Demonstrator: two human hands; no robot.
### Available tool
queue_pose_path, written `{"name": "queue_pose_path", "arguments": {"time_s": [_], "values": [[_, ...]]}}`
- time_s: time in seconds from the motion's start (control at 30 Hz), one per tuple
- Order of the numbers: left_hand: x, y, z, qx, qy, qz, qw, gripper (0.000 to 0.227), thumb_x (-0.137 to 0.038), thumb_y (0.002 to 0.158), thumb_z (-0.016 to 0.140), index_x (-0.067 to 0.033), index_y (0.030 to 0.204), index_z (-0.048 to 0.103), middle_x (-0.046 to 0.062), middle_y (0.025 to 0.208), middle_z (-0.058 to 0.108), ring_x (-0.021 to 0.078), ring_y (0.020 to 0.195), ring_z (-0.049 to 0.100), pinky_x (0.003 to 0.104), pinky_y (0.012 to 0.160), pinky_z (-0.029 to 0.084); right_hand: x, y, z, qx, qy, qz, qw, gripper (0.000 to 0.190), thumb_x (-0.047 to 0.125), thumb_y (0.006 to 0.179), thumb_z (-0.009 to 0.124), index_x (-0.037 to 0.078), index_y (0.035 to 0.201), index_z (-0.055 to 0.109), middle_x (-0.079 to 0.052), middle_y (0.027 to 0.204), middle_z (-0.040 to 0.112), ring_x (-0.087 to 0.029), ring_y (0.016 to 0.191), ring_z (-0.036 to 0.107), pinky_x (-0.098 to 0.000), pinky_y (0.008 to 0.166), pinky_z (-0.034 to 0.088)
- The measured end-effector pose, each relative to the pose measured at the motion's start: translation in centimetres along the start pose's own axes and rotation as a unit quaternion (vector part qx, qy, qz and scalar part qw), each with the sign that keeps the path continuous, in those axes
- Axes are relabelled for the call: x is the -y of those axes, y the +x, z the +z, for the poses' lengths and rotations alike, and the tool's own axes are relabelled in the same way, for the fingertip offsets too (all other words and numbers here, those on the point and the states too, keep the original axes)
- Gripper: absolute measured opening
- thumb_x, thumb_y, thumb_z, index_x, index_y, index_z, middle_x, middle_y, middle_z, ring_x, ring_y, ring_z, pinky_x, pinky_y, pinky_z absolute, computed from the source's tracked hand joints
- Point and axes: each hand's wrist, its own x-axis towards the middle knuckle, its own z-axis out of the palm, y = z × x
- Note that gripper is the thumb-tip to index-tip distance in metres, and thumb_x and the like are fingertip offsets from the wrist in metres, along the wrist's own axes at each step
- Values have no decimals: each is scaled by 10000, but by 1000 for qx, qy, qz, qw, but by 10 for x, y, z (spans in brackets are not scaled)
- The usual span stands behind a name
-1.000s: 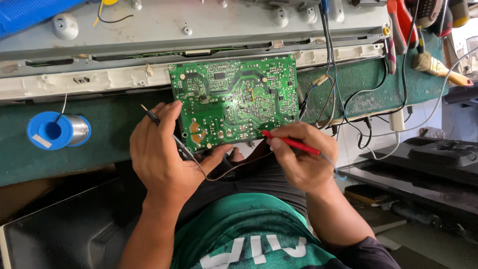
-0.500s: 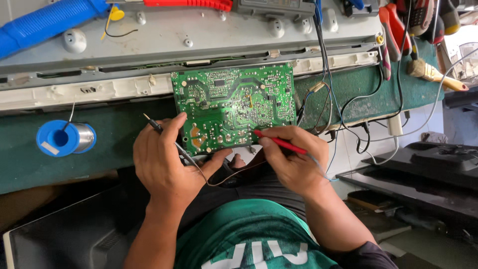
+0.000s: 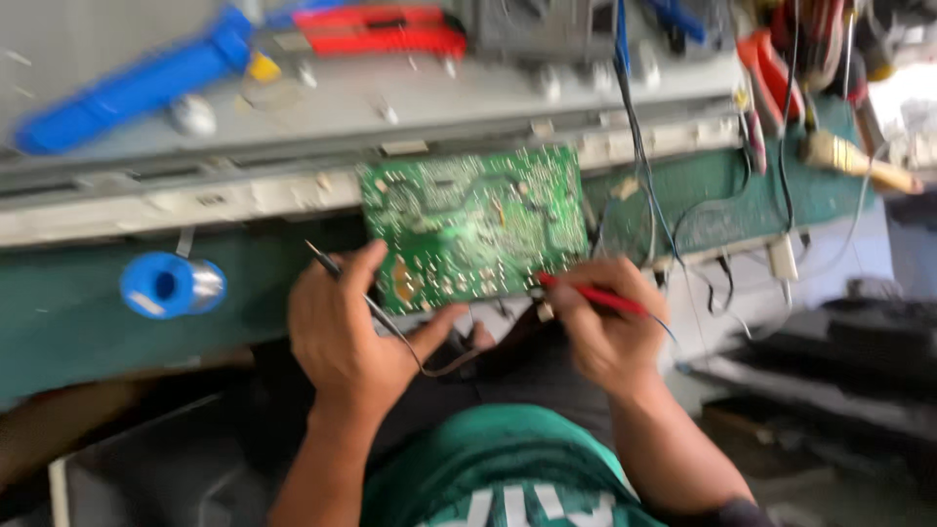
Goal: The person holds a green circuit board and uses a multimeter to test various points on the board. They flip the board over to access different sides and continue testing with the multimeter probes.
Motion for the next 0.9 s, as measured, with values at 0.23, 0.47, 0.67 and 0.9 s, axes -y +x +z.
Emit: {"name": "queue_pose_path", "arguments": {"time_s": [0.23, 0.47, 0.67, 0.9], "values": [[5, -13, -14, -1, -166, -42, 985, 835, -586, 833, 849, 35, 1328, 594, 164, 1225, 681, 388, 1132, 659, 519, 1045, 527, -49, -60, -32, -50, 103, 39, 993, 191, 164, 1011, 670, -13, 1076, 644, -142, 700, 628, -165, 559, 608, -240, 535, 466], [-36, -57, -49, 38, -252, -59, 965, 545, -487, 1017, 330, -190, 799, 731, 27, 837, 788, 218, 689, 652, 392, 786, 464, 5, -79, -30, 68, 58, 60, 994, 274, 239, 1025, 610, 75, 1130, 802, -67, 964, 865, -108, 613, 687, -229, 576, 585], [-62, -83, -22, 404, -394, -4, 825, 692, -256, 1124, 601, -158, 1722, 264, 260, 989, 762, 405, 884, 785, 406, 713, 551, -57, -121, -17, 257, 254, -117, 925, 691, 209, 1045, 760, -14, 1599, 412, -379, 1576, 536, -373, 1474, 605, -422, 1259, 427], [-84, -24, -55, 542, -231, -33, 807, 958, -442, 1016, 636, -254, 1756, 58, 159, 1102, 713, 402, 908, 681, 523, 779, 491, -14, -75, -32, 145, 82, -229, 959, 273, 369, 1019, 643, 120, 1027, 756, -42, 962, 804, -185, 843, 785, -274, 814, 610]]}}
